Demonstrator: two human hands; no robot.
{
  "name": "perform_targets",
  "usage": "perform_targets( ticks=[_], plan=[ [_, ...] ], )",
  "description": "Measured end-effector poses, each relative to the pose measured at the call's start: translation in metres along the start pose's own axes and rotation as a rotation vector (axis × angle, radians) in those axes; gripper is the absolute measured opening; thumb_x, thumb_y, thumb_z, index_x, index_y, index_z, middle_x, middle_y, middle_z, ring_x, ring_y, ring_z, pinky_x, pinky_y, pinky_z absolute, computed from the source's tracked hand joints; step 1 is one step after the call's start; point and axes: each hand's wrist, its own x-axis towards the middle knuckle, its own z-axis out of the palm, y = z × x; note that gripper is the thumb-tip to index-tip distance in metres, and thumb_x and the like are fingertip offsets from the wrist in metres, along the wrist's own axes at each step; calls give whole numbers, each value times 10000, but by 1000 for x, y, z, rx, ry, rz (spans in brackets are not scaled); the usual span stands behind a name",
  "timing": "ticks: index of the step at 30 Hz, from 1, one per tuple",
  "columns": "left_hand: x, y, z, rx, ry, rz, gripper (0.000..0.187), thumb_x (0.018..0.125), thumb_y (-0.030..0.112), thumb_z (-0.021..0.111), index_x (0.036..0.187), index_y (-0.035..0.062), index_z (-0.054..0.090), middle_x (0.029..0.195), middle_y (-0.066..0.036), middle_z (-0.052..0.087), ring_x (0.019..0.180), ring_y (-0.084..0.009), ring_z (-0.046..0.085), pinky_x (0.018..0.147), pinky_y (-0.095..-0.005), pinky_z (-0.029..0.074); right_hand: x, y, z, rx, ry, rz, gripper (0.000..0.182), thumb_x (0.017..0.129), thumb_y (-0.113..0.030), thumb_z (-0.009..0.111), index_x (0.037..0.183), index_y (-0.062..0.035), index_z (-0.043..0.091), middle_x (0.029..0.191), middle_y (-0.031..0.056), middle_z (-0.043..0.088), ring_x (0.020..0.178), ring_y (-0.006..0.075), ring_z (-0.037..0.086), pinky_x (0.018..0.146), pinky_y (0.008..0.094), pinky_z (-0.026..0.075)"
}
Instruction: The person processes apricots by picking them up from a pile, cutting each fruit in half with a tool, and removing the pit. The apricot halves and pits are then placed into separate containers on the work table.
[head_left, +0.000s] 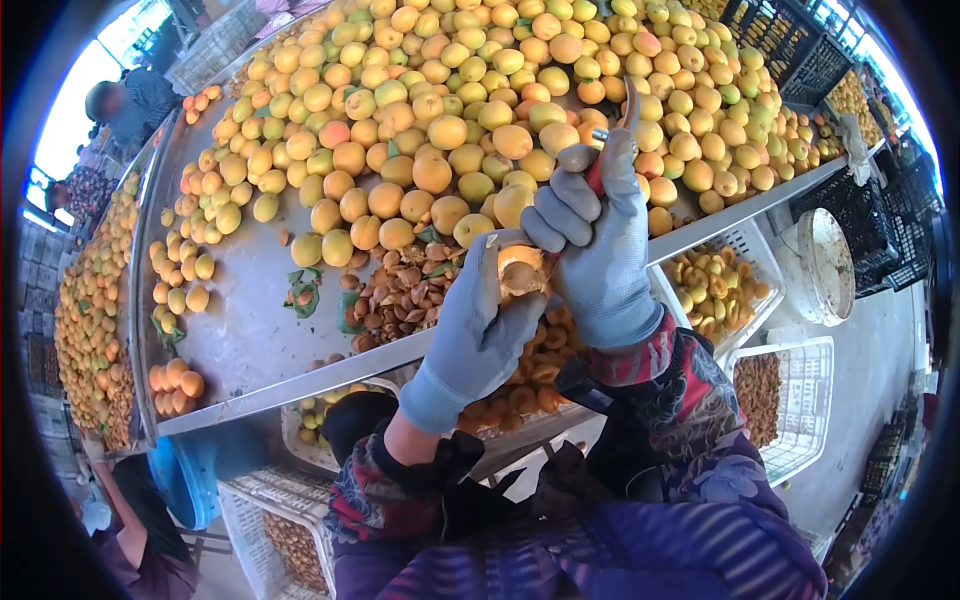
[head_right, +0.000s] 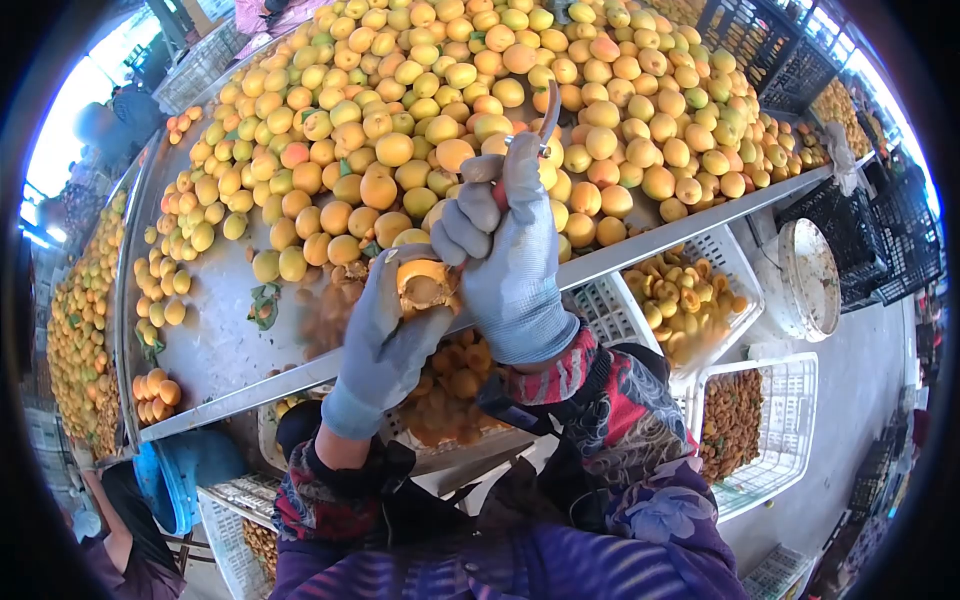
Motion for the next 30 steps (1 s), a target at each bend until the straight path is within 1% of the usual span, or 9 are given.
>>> perform_targets(
  ticks=[6, 10, 12, 15, 19, 22, 24, 28, 30],
  plan=[
    [-4, 9, -3, 170, -3, 89, 489, 830, 15, 600, 1266, -56, 391, 1058, -200, 536, 917, -356, 553, 828, -367, 451, 3, 0, -9, 135, -17, 102, 447, 911, -505, 540, 860, -61, 545, 558, -101, 279, 428, 26, 233, 431, 214, 238],
    [-5, 2, -5, 243, 0, 105, 454, 822, 6, 615, 1237, -45, 438, 1047, -160, 551, 897, -277, 570, 821, -318, 456, 4, 2, -16, 232, -35, 182, 462, 893, -535, 545, 848, -75, 516, 572, -97, 274, 447, 39, 239, 448, 222, 253],
    [-5, 1, -6, 187, -36, 103, 480, 833, 16, 572, 1271, -58, 391, 1098, -220, 513, 966, -388, 529, 856, -395, 438, 5, 2, -16, 267, -20, 215, 478, 875, -569, 550, 841, -95, 495, 585, -90, 268, 460, 52, 237, 449, 233, 253],
    [-5, 10, -8, 289, -66, 139, 475, 836, 17, 555, 1275, -56, 390, 1127, -226, 505, 1005, -399, 517, 883, -390, 430, 4, 2, -17, 285, 35, 242, 477, 863, -562, 571, 838, -93, 492, 583, -93, 267, 462, 55, 244, 457, 233, 252],
    [-4, 8, -2, 377, -1, 273, 501, 826, 35, 620, 1285, -33, 432, 1085, -152, 557, 929, -260, 570, 837, -339, 455, 12, 1, -27, 321, -96, 249, 420, 925, -462, 545, 854, -47, 544, 570, -105, 333, 465, 26, 283, 489, 211, 265],
    [1, 20, -2, 52, -19, -4, 370, 906, 61, 533, 1248, -43, 437, 1045, -137, 562, 911, -240, 565, 842, -319, 450, 16, -5, -25, 309, -115, 216, 410, 935, -441, 538, 882, -35, 559, 575, -97, 347, 473, 35, 301, 495, 224, 274],
    [-2, 5, -3, -257, 122, -260, 349, 959, 162, 481, 1232, -55, 496, 1030, -76, 590, 913, -132, 565, 813, -261, 458, 18, -10, -26, 257, -49, 183, 398, 943, -424, 532, 902, -29, 567, 581, -91, 354, 476, 41, 309, 498, 230, 278],
    [0, 1, -15, -860, 240, -517, 412, 1002, 332, 424, 1191, -15, 541, 857, -69, 616, 641, -113, 538, 591, -244, 441, 22, -16, -36, 99, -19, 235, 338, 934, -398, 564, 919, -61, 544, 630, -64, 347, 510, 69, 321, 497, 245, 291],
    [3, 1, -16, -907, 259, -524, 508, 995, 433, 394, 1212, -8, 525, 812, -87, 630, 553, -126, 502, 536, -248, 405, 20, -16, -34, -60, 26, 213, 342, 936, -390, 561, 944, -48, 570, 624, -50, 389, 508, 78, 349, 492, 250, 312]
  ],
)
